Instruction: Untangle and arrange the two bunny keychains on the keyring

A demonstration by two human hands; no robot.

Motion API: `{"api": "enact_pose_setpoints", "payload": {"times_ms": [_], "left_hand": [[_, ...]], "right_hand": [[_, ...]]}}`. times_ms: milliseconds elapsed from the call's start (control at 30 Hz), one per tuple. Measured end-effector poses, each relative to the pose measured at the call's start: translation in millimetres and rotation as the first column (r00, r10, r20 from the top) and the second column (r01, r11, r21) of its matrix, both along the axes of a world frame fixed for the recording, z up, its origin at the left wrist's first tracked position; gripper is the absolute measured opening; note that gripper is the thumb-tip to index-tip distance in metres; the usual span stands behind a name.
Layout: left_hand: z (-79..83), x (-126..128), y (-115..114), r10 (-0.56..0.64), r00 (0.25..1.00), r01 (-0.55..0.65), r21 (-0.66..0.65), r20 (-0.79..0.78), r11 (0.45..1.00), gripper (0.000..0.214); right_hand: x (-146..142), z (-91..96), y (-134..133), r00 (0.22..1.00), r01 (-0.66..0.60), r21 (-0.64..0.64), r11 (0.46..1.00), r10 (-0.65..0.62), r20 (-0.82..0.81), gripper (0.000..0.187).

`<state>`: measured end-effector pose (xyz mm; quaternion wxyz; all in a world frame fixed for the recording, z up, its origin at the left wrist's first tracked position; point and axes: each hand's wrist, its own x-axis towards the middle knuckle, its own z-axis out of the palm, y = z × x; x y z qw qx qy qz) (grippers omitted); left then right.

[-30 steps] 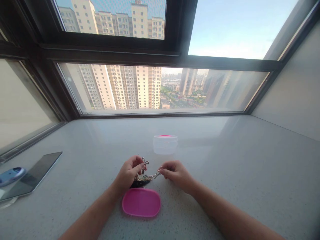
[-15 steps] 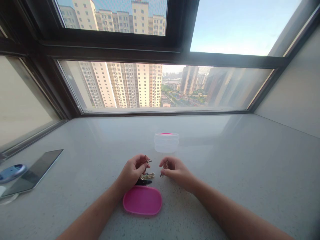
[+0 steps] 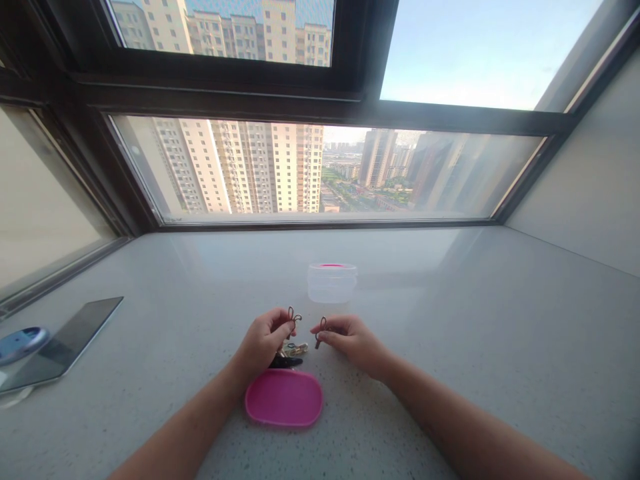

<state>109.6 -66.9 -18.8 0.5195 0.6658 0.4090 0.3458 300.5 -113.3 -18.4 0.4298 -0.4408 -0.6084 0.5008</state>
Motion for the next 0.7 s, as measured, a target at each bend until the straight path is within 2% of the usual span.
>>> {"api": "enact_pose_setpoints", "payload": {"times_ms": [200, 400, 700], "left_hand": [[-1.3, 0, 3, 0.012, 0.999, -0.011, -0.038, 0.032, 0.999, 0.021], [-2.2, -3, 7, 0.046, 0.996, -0.040, -0.074, 0.082, 0.996, 0.020], [-3.3, -8, 9, 0.035, 0.988, -0.013, -0.146, 0.151, 0.989, 0.015]], "right_hand": [[2, -2.5, 2, 0.997, 0.060, 0.020, 0.998, -0.061, 0.056, 0.024], [0, -6.8, 2, 0.996, -0.045, -0.118, 0.992, 0.035, -0.086, 0.028], [0, -15.2, 6, 0.987, -0.034, -0.139, 0.990, 0.011, -0.159, 0.025]]}}
